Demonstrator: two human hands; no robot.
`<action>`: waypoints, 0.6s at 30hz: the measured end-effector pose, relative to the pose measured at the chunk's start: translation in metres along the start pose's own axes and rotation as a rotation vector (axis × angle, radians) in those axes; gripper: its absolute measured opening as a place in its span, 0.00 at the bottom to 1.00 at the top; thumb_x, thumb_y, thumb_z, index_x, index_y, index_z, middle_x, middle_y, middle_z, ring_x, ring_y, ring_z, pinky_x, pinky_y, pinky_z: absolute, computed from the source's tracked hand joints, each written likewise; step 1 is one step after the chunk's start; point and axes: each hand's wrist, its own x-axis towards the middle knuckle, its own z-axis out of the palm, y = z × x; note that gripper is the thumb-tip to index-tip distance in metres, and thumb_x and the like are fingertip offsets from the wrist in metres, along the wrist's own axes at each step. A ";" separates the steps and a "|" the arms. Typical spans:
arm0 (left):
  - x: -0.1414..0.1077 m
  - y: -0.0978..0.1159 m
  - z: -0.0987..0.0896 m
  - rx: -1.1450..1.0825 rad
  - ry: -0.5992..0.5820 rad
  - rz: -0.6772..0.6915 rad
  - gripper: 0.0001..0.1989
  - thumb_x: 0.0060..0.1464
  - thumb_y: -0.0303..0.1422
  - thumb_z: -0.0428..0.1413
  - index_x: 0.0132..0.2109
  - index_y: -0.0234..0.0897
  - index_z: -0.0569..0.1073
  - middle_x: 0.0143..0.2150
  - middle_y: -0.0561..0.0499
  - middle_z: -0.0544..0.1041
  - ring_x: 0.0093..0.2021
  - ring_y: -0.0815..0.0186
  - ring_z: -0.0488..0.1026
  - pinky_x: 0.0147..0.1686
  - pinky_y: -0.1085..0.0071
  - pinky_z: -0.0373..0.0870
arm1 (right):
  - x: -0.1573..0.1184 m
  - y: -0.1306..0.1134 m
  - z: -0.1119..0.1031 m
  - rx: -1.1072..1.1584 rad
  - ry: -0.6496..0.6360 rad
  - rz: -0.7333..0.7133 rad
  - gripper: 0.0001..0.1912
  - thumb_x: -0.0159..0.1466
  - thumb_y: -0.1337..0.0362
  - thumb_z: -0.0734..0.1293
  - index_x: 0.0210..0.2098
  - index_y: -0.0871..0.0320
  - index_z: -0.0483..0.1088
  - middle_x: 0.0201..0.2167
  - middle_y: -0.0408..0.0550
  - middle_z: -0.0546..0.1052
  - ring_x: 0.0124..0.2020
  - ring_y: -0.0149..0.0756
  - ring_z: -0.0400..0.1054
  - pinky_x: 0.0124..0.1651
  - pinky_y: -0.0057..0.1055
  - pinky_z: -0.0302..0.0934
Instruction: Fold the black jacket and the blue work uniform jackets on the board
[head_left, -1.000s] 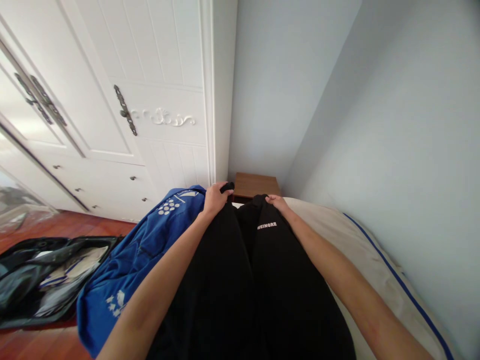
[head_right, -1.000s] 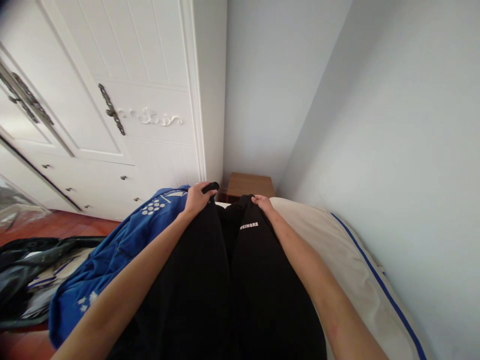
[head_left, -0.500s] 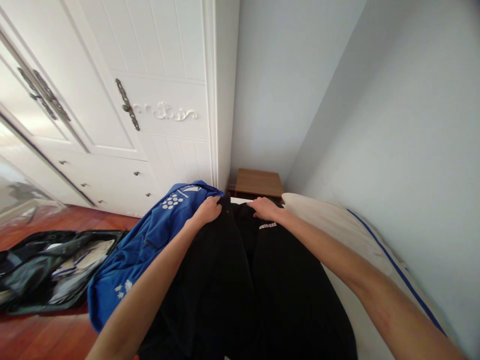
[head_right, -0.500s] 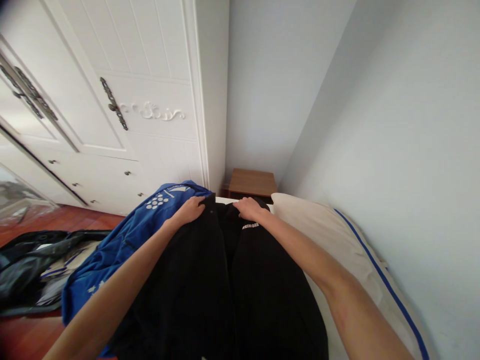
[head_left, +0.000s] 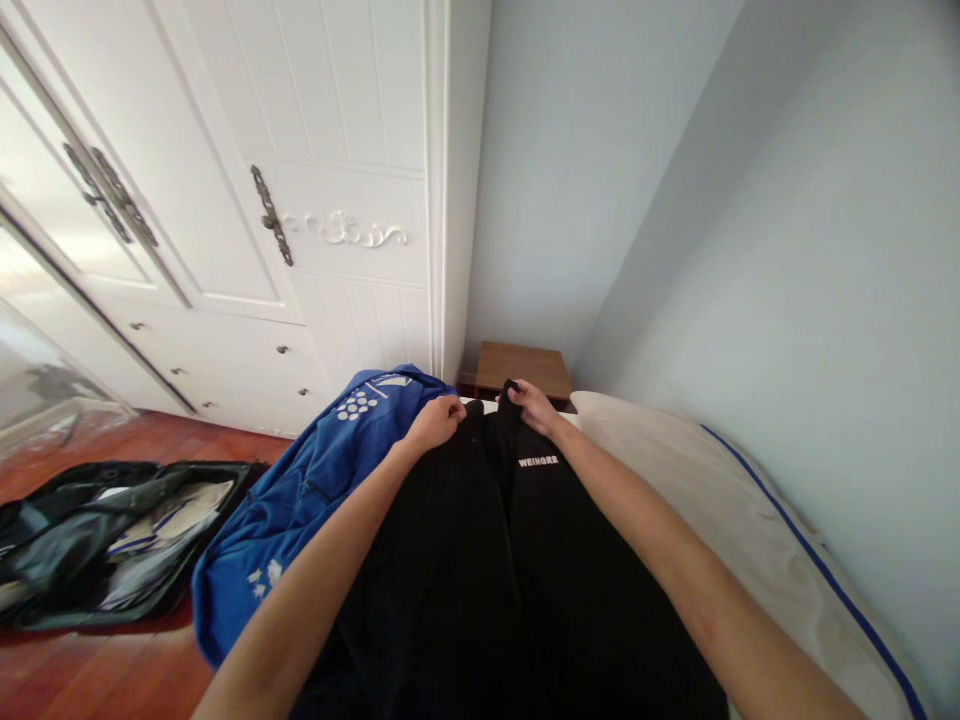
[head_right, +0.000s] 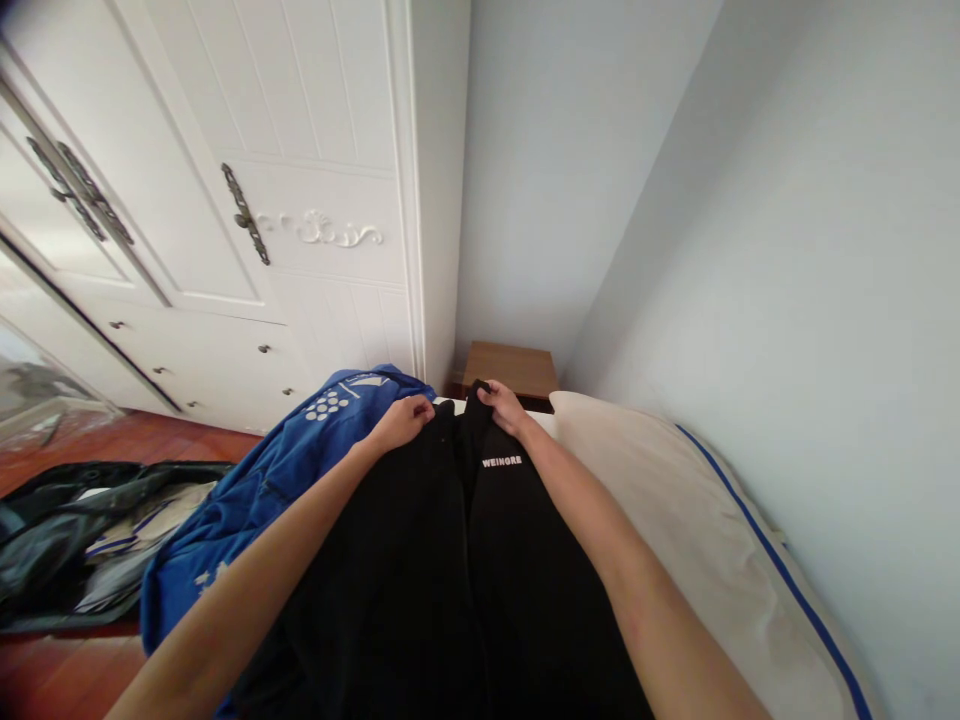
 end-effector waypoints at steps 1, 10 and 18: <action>0.000 0.002 0.002 0.017 0.021 -0.005 0.09 0.55 0.30 0.50 0.35 0.36 0.75 0.36 0.46 0.79 0.40 0.60 0.74 0.46 0.64 0.70 | -0.004 0.005 -0.003 0.035 -0.014 -0.016 0.29 0.42 0.47 0.79 0.32 0.54 0.65 0.30 0.43 0.77 0.35 0.38 0.72 0.42 0.36 0.66; 0.006 0.003 0.023 0.270 -0.138 0.090 0.27 0.54 0.29 0.52 0.63 0.39 0.66 0.63 0.41 0.69 0.64 0.51 0.62 0.62 0.52 0.57 | -0.035 -0.016 -0.047 -0.230 -0.352 0.032 0.20 0.48 0.60 0.77 0.15 0.58 0.61 0.43 0.50 0.78 0.51 0.45 0.70 0.56 0.45 0.61; 0.021 0.002 0.017 0.108 0.021 0.151 0.20 0.51 0.28 0.59 0.53 0.35 0.76 0.48 0.43 0.78 0.51 0.55 0.73 0.55 0.63 0.66 | -0.047 -0.031 -0.049 -0.739 -0.338 -0.143 0.07 0.51 0.69 0.70 0.18 0.57 0.73 0.55 0.49 0.70 0.59 0.45 0.63 0.63 0.43 0.54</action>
